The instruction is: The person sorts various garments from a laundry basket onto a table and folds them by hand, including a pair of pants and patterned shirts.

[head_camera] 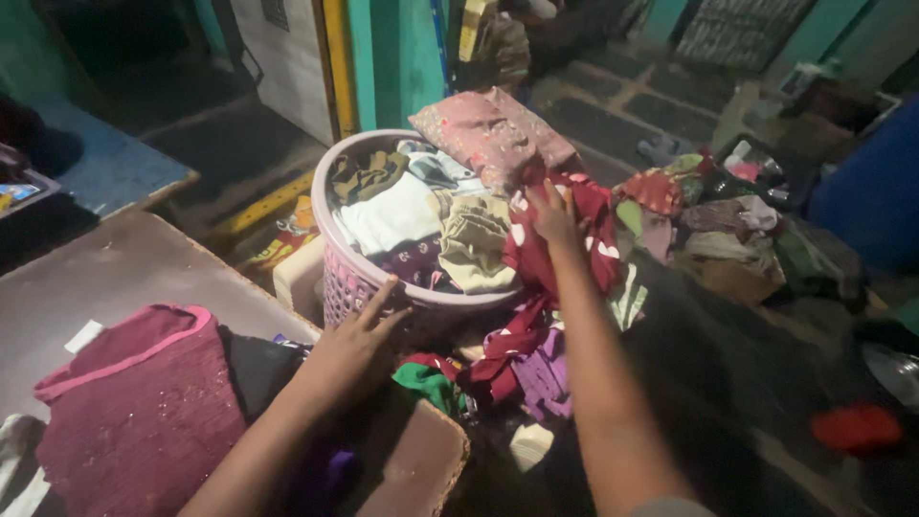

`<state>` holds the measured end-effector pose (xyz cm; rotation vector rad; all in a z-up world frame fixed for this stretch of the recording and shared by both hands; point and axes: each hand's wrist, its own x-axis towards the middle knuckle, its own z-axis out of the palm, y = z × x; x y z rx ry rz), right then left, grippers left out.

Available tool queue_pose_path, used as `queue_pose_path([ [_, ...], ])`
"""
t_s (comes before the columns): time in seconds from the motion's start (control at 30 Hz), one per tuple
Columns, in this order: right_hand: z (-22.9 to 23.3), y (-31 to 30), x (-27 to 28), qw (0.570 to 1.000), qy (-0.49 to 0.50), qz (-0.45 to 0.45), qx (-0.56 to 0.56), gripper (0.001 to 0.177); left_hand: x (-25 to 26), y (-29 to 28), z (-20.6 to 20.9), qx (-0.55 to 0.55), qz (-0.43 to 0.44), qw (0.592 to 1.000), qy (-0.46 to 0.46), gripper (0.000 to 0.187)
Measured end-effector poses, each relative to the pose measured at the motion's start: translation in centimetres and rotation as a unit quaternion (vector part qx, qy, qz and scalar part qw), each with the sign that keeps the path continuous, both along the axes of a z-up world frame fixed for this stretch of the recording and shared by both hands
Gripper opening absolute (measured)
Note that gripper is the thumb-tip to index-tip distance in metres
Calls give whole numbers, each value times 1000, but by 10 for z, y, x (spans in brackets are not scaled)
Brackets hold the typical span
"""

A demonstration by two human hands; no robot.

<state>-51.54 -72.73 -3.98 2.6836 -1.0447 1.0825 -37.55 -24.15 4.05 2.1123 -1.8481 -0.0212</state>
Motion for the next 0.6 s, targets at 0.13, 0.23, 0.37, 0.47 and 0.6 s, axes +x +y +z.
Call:
queue_pose_path([
  [0.13, -6, -48, 0, 988, 4, 135, -81, 43, 4, -1, -6, -75, -14, 995, -66, 66],
  [0.23, -12, -46, -3, 989, 17, 122, -82, 42, -1, 2, -15, -128, -32, 986, -104, 59],
  [0.37, 0, -21, 2, 997, 71, -17, -16, 48, 0, 5, 1, 2, 7, 999, -44, 58],
  [0.47, 15, 11, -9, 996, 86, -26, -9, 55, -4, 8, -6, -8, 5, 999, -38, 56],
  [0.6, 44, 3, -18, 955, 169, 114, -218, 25, 1, 3, -18, -51, -14, 996, -70, 61],
])
